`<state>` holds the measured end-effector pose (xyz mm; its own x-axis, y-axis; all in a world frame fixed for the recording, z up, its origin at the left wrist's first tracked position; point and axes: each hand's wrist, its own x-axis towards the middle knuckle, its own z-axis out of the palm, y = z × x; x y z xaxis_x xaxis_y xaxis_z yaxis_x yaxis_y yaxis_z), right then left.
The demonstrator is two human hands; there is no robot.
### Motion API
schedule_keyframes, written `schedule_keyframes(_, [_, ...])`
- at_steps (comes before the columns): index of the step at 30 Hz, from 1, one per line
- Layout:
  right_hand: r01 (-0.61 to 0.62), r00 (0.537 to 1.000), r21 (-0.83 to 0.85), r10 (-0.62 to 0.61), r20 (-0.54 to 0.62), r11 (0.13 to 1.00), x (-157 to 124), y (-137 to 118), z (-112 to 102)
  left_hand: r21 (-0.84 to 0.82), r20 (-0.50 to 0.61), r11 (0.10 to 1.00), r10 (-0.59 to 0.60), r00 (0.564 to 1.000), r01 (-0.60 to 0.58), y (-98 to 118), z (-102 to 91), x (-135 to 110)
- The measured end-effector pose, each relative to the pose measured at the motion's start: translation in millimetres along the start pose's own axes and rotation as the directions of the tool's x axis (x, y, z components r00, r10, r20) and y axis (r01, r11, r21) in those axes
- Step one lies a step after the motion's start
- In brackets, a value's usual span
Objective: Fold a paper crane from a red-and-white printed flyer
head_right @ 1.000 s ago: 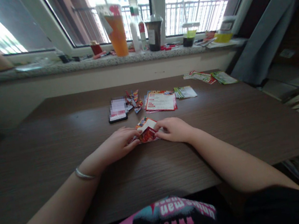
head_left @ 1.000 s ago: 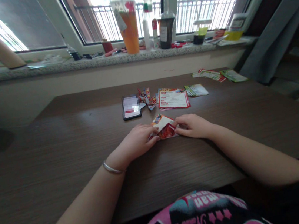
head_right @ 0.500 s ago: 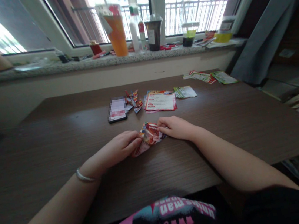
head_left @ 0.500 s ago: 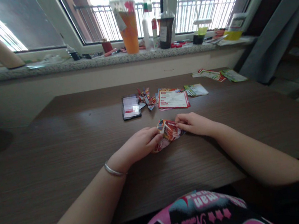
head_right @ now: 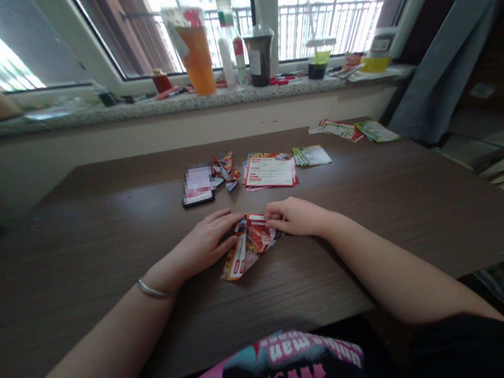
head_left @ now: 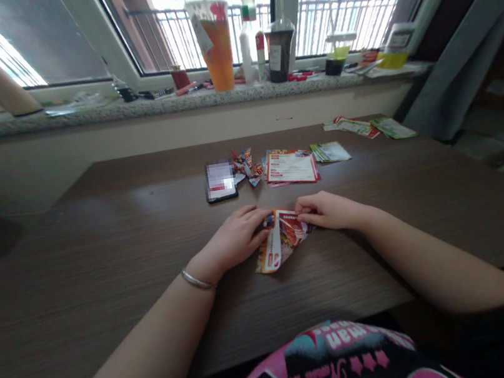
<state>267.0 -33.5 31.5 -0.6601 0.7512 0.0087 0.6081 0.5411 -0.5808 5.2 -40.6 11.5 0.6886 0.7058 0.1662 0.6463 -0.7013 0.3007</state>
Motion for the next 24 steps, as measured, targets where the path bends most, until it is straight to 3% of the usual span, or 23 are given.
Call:
schedule_keyframes(6, [0.007, 0.999, 0.033, -0.009, 0.054, 0.999, -0.9, 4.3, -3.3, 0.067, 0.039, 0.995, 0.07, 0.997, -0.072, -4.6, -0.4, -1.8])
schedule_keyframes(15, [-0.036, 0.998, -0.091, 0.041, 0.049, 0.995, 0.8, 11.2, -1.9, 0.009, 0.053, 0.989, 0.145, 0.988, -0.146, 3.1, -9.5, -0.1])
schedule_keyframes(24, [-0.012, 0.992, -0.234, -0.018, -0.124, 0.972, 12.7, 10.6, 15.6, -0.079, 0.07, 0.996, -0.043, 0.997, 0.049, 9.4, -12.1, -1.6])
